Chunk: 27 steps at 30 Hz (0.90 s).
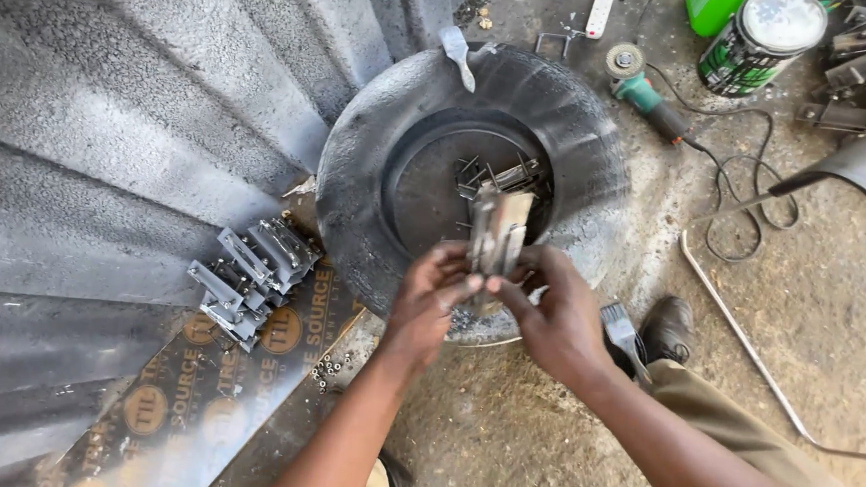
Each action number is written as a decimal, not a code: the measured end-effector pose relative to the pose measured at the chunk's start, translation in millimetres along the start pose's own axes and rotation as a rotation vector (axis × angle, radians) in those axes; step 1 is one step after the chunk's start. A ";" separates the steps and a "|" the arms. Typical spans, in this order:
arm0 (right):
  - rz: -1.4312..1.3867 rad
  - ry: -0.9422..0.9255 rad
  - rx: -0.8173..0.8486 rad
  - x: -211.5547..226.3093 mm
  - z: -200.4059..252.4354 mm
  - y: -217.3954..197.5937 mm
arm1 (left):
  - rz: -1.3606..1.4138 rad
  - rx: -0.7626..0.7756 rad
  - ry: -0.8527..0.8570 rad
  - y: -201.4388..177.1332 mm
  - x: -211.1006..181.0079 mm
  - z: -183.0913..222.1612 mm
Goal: The person is painting small metal brackets one by one using a paintbrush and grey paint.
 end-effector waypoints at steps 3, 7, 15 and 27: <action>-0.009 -0.207 0.002 2.8 18.3 2.9 | 0.024 -0.181 0.112 -2.3 11.6 28.0; -0.017 -0.274 0.097 -6.4 25.4 8.8 | -0.065 -0.482 -0.034 21.3 17.1 29.0; -0.051 -0.112 0.048 -8.3 22.7 -11.7 | -0.408 -0.770 -0.011 -1.4 62.0 -14.7; 0.686 0.164 0.073 -231.3 -116.5 1.1 | -0.170 -0.599 -0.127 5.4 4.7 12.3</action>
Point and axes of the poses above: each hand's wrist, its own z-axis away from the middle knuckle, its own y-axis out of the palm, x = y × z, the point moved 3 cm from there along -z, towards the middle knuckle, and after that the axes turned 7 degrees about -x, right-handed, at the moved point
